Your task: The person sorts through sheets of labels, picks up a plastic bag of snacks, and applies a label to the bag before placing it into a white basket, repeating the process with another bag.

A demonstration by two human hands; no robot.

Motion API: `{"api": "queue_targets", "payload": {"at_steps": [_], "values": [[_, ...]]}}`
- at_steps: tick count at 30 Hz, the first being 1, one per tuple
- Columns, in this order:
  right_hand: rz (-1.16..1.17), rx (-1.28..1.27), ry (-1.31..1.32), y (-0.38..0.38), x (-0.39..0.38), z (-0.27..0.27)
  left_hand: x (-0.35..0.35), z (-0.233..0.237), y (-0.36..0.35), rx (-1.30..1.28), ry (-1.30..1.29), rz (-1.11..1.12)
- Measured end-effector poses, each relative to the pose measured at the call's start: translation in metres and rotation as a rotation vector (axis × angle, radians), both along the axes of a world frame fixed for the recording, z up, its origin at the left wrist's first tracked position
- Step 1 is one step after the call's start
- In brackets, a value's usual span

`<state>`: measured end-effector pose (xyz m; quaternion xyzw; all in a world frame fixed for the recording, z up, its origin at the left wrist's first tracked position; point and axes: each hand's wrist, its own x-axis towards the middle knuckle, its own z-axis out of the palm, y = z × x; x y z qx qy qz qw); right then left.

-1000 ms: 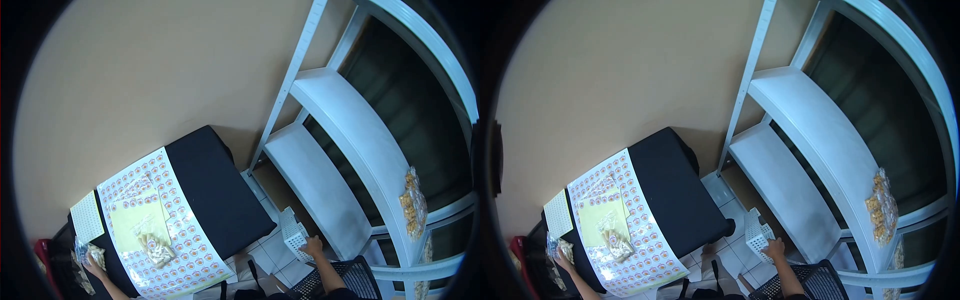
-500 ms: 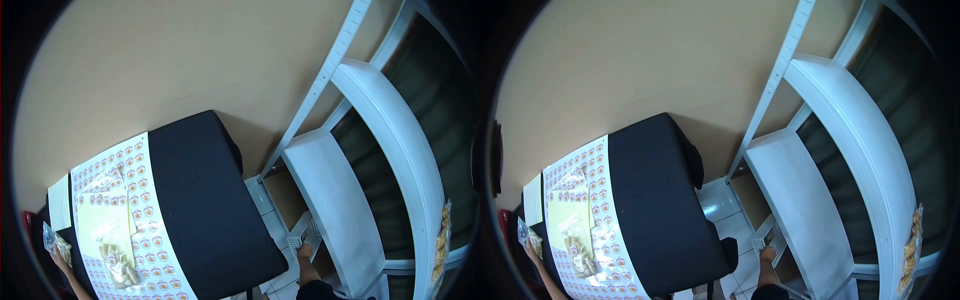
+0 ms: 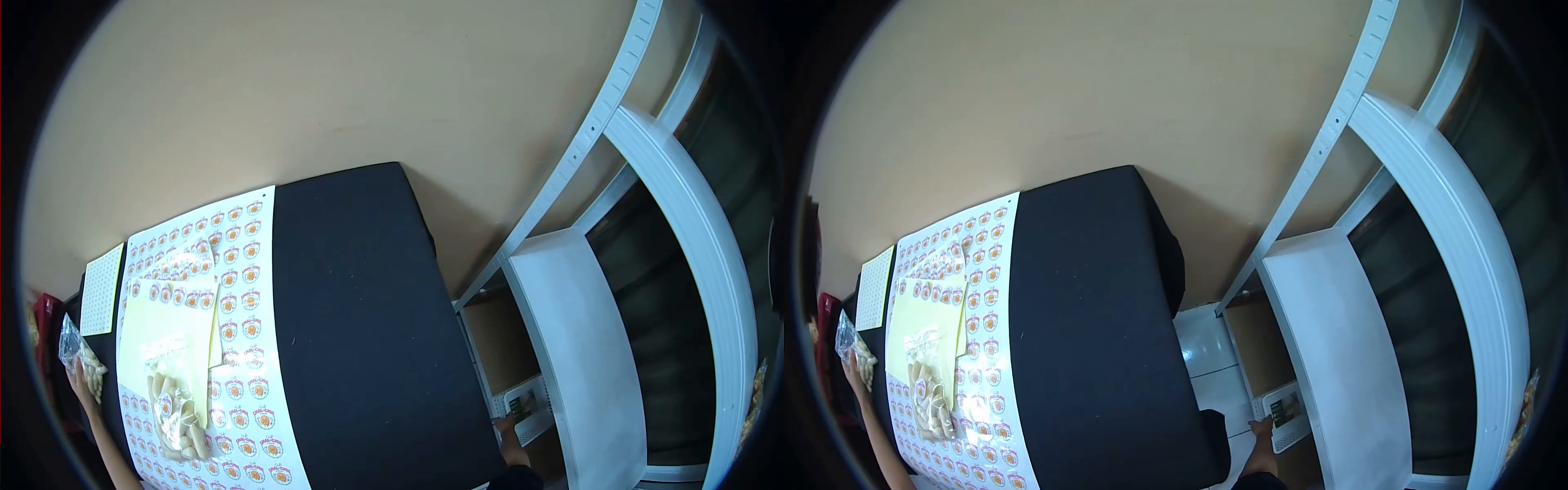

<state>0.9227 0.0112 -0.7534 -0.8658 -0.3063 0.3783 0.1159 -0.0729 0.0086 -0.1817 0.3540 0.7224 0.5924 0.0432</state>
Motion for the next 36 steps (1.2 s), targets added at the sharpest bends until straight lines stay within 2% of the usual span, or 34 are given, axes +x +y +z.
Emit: {"api": "queue_targets", "payload": {"at_steps": [2, 3, 4, 6, 7, 9, 12, 16, 18, 19, 21, 23, 25, 26, 27, 28, 30, 31, 32, 33, 36], "values": [[-0.122, 0.034, -0.072, 0.011, -0.017, 0.029, 0.0, -0.005, -0.004, 0.005, 0.016, 0.007], [-0.264, -0.065, -0.04, 0.018, -0.031, 0.054, -0.01, -0.006, -0.007, -0.013, -0.052, -0.028], [-0.261, -0.06, -0.037, 0.02, -0.036, 0.054, -0.016, -0.005, -0.008, -0.031, -0.12, -0.065], [-0.25, 0.116, 0.112, -0.006, -0.025, 0.001, -0.005, -0.004, -0.004, -0.026, -0.108, -0.054], [-0.108, 0.168, -0.022, -0.026, -0.016, -0.043, 0.0, -0.006, -0.002, 0.014, -0.063, -0.039], [-0.113, 0.156, -0.027, -0.021, -0.043, 0.031, -0.001, -0.013, 0.0, 0.071, -0.045, -0.043], [-0.117, 0.101, -0.035, -0.04, -0.085, 0.094, 0.024, -0.014, 0.009, 0.17, -0.082, 0.004], [-0.102, 0.045, -0.053, -0.056, -0.156, 0.226, 0.027, -0.024, 0.009, 0.224, -0.238, -0.056], [-0.507, 0.552, 0.149, -0.054, -0.184, 0.295, 0.046, -0.017, 0.015, 0.219, -0.261, -0.04], [-0.499, 0.554, 0.15, -0.05, -0.191, 0.322, 0.053, -0.013, 0.016, 0.201, -0.293, -0.03], [-0.555, 0.823, -0.054, -0.042, -0.202, 0.37, 0.073, -0.006, 0.02, 0.244, -0.307, -0.008], [-0.508, 1.004, -0.228, -0.028, -0.212, 0.41, 0.081, -0.005, 0.017, 0.263, -0.297, -0.054], [-0.452, 1.161, -0.378, -0.005, -0.248, 0.483, 0.09, -0.003, 0.015, 0.275, -0.291, -0.075], [-0.364, 1.127, -0.46, 0.002, -0.264, 0.515, 0.097, 0.0, 0.016, 0.298, -0.323, -0.054], [-0.274, 1.209, -0.567, 0.01, -0.282, 0.541, 0.103, 0.005, 0.015, 0.298, -0.42, -0.072], [-0.262, 1.203, -0.555, 0.014, -0.309, 0.57, 0.113, 0.011, 0.015, 0.274, -0.424, -0.06], [0.055, 1.389, -0.659, 0.03, -0.374, 0.627, 0.113, 0.017, 0.011, 0.185, -0.346, -0.139], [0.176, 1.451, -0.553, 0.036, -0.407, 0.644, 0.13, 0.048, 0.012, 0.16, -0.275, -0.153], [0.296, 1.507, -0.444, 0.043, -0.441, 0.66, 0.13, 0.062, 0.013, 0.184, -0.374, -0.218], [0.404, 1.493, -0.296, 0.046, -0.48, 0.681, 0.138, 0.09, 0.014, 0.186, -0.388, -0.282], [0.648, 1.382, 0.218, 0.049, -0.599, 0.722, 0.13, 0.127, 0.012, 0.179, -0.43, -0.44]]}}
